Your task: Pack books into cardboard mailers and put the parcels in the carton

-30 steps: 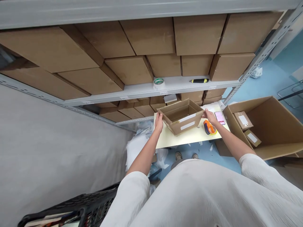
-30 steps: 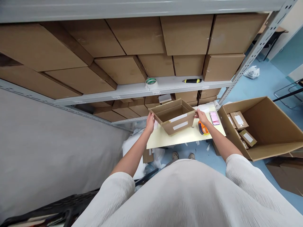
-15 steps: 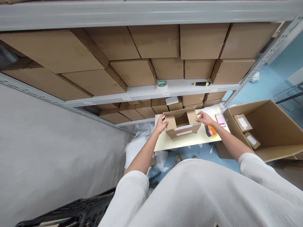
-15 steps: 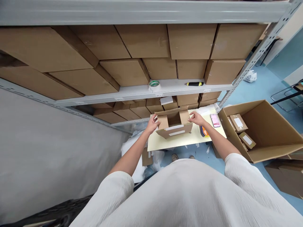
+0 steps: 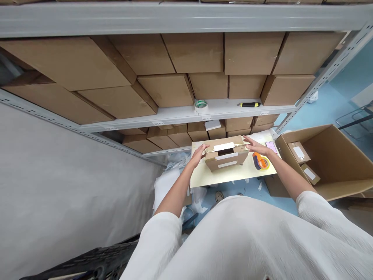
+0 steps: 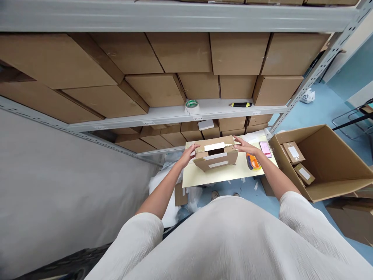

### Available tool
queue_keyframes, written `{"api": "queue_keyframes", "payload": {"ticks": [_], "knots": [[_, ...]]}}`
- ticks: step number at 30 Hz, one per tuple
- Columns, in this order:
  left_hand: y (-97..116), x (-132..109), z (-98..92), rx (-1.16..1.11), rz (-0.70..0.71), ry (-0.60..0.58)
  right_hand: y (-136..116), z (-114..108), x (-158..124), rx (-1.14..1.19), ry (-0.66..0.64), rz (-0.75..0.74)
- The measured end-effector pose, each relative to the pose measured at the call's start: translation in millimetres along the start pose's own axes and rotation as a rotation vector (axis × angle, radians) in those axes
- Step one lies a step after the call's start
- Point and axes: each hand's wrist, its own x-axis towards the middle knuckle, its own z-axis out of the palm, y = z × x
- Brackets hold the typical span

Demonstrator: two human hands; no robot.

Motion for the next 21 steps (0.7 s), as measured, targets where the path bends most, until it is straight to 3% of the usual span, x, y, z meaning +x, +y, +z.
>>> {"api": "queue_keyframes", "payload": {"ticks": [4,10,15,21], "knots": [[5,-7,-4.9,0.015,-0.022,-0.059,-3,3,6,-0.027,-0.076,-0.014],[-3,-8,-3.1,0.041,-0.014,-0.081,14,17,26,-0.108,0.206,0.037],[-8,-5,6.5,0.175,0.124,-0.114,29,28,40,-0.082,0.204,-0.02],[-9,11,10.3,0.177,0.195,-0.057,31,30,50,-0.09,0.258,-0.088]]}}
